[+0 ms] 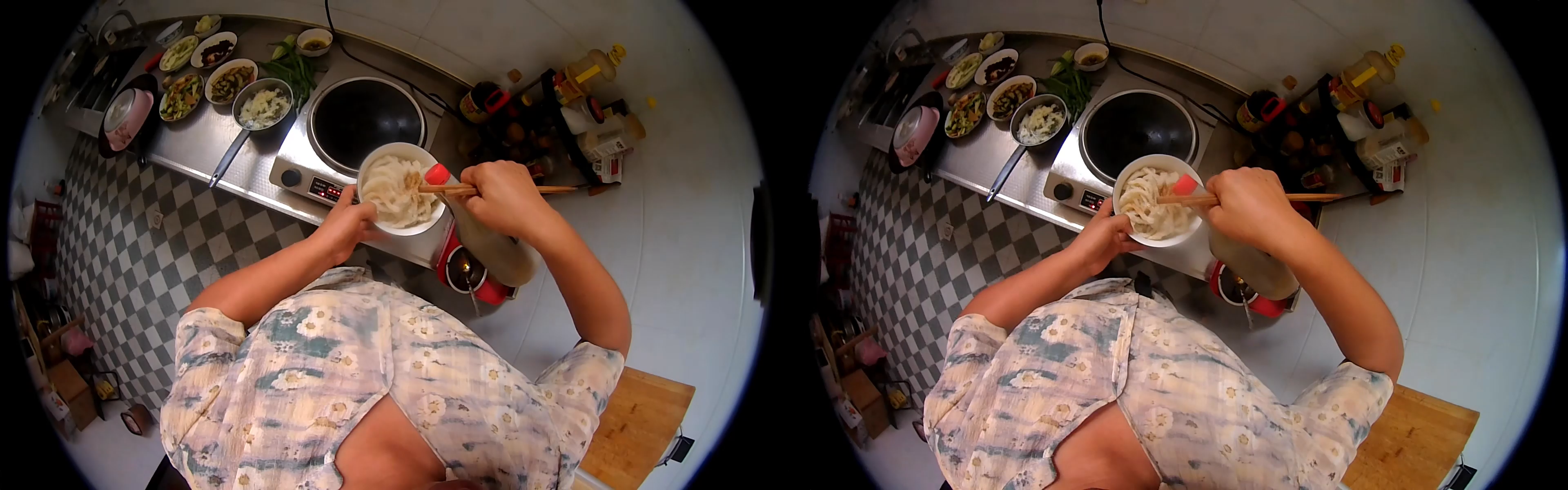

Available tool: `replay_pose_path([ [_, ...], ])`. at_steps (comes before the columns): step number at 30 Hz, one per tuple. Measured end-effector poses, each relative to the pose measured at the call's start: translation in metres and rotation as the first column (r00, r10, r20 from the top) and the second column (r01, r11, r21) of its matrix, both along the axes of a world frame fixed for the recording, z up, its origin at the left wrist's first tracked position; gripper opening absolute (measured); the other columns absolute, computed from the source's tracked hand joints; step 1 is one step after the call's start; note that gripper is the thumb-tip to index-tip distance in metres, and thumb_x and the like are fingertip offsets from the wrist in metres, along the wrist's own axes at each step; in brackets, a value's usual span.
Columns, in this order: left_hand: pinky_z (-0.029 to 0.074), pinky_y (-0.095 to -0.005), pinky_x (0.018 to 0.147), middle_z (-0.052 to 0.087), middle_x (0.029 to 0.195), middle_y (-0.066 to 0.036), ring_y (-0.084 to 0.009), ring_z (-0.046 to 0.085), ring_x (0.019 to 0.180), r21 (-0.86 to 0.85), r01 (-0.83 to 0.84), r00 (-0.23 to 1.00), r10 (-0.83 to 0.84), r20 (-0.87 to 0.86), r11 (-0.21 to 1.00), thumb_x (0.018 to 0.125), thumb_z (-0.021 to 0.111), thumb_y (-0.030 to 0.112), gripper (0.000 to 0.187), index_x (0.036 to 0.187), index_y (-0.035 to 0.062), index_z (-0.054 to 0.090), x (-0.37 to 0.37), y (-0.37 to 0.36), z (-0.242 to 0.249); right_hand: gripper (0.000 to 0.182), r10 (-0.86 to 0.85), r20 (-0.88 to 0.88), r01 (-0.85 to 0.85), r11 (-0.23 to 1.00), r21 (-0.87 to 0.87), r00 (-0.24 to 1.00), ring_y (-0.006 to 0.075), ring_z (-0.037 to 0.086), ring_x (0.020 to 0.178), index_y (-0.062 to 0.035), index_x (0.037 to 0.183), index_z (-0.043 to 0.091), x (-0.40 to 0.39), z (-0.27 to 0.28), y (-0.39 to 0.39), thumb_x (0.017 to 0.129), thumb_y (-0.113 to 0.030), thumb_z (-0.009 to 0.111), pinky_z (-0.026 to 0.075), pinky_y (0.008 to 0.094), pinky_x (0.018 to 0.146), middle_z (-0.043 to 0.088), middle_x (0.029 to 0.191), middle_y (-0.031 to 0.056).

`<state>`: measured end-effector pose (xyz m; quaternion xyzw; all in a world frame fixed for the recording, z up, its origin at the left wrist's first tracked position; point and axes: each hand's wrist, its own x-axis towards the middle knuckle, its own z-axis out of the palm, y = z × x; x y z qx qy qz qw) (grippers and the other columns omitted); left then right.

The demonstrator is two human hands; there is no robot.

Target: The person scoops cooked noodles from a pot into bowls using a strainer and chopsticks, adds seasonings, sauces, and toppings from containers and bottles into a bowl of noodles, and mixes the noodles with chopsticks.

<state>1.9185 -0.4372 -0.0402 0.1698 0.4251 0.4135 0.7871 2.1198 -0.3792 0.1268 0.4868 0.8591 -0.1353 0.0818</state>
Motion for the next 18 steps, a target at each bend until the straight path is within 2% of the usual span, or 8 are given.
replay_pose_path([
  [4,0.052,-0.049,0.09,0.044,0.129,-0.017,-0.033,0.056,0.111,-0.031,-0.002,1.0,0.002,-0.003,1.0,0.071,0.043,-0.005,0.072,0.138,0.0105,0.02,-0.002,0.006,0.004,0.011,0.048,-0.021,-0.048,0.999,0.002,0.999,0.0378,0.059,0.069,-0.0042,0.069,0.062,-0.002,-0.002,-0.007,0.07,-0.014,0.058,0.045,0.0461,0.063,0.06,0.066,0.0175],
  [7,0.051,-0.0467,0.088,0.046,0.124,-0.021,-0.0318,0.059,0.105,0.002,-0.021,1.0,0.021,0.005,1.0,0.071,0.048,-0.002,0.073,0.137,0.0049,0.018,-0.001,0.006,0.002,0.01,0.095,-0.002,-0.095,0.995,-0.002,0.995,0.0382,0.059,0.069,-0.004,0.068,0.062,-0.008,-0.009,-0.012,0.068,-0.014,0.058,0.046,0.0461,0.063,0.06,0.066,0.0177],
  [10,0.051,-0.0495,0.091,0.041,0.13,-0.018,-0.0341,0.054,0.113,-0.012,0.01,1.0,-0.01,0.003,1.0,0.072,0.043,-0.005,0.071,0.137,0.0115,0.021,0.0,0.005,0.008,0.01,0.094,-0.003,-0.094,0.995,-0.012,0.996,0.0383,0.059,0.068,-0.0035,0.066,0.061,-0.011,-0.009,-0.015,0.067,-0.013,0.058,0.046,0.0462,0.063,0.06,0.066,0.0184],
  [15,0.051,-0.0492,0.09,0.042,0.129,-0.018,-0.0332,0.055,0.113,-0.029,0.021,1.0,-0.021,-0.009,0.999,0.072,0.043,-0.005,0.071,0.137,0.0115,0.021,0.004,0.004,0.005,0.011,0.084,-0.043,-0.084,0.996,0.0,0.996,0.0383,0.059,0.068,-0.003,0.066,0.061,-0.016,-0.006,-0.014,0.068,-0.013,0.058,0.045,0.0466,0.063,0.059,0.065,0.0192],
  [18,0.051,-0.0492,0.09,0.042,0.13,-0.018,-0.0332,0.056,0.112,-0.026,0.034,0.999,-0.034,-0.014,0.999,0.072,0.043,-0.005,0.072,0.138,0.0114,0.02,0.007,0.003,0.0,0.017,0.086,0.036,-0.084,0.996,-0.038,0.996,0.0372,0.063,0.071,-0.0028,0.074,0.068,-0.025,0.001,-0.011,0.07,-0.017,0.06,0.048,0.0455,0.068,0.063,0.07,0.0203],
])
